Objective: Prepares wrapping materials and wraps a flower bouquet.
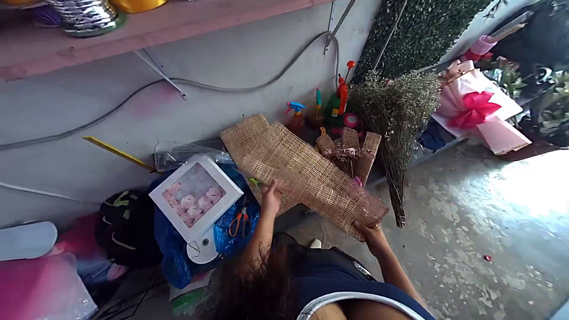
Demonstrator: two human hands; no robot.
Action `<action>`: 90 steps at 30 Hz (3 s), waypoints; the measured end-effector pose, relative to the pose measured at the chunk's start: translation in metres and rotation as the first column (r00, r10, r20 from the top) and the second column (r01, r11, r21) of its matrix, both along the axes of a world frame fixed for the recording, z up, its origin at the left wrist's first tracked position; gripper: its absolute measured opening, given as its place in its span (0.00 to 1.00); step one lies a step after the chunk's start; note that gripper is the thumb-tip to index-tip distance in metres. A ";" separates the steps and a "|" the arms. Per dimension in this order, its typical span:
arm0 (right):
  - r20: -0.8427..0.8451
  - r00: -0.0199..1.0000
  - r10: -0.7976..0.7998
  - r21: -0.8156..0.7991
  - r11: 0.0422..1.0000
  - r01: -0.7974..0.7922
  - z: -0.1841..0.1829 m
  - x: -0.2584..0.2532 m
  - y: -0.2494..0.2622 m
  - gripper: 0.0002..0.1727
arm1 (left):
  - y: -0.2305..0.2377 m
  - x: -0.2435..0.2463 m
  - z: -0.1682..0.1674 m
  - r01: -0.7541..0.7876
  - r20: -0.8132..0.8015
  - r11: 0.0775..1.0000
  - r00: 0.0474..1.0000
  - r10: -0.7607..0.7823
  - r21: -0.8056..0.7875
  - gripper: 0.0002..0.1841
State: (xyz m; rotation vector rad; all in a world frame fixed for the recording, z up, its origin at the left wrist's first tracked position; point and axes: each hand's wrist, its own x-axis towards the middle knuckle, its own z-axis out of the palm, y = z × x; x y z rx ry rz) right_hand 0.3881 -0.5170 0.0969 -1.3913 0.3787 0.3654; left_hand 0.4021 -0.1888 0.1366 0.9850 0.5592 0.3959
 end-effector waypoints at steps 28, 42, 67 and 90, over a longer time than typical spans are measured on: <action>0.082 0.997 -0.010 0.036 0.999 0.007 0.007 0.050 -0.021 0.13 | 0.066 0.004 -0.002 -0.060 0.187 0.992 0.982 0.039 0.108 0.39; 0.085 0.987 -0.138 -0.003 0.990 0.139 -0.001 0.061 -0.012 0.07 | 0.049 0.003 -0.012 -0.119 0.217 0.975 0.963 0.160 -0.189 0.14; -0.038 0.998 -0.057 0.128 0.990 0.062 0.001 0.049 0.049 0.10 | 0.037 -0.004 -0.017 0.210 0.049 0.976 0.976 -0.212 0.050 0.35; -0.087 0.996 0.019 -0.575 0.815 -0.065 -0.043 0.141 -0.013 0.23 | 0.009 -0.030 -0.134 -0.052 -0.659 0.997 0.749 0.074 0.054 0.21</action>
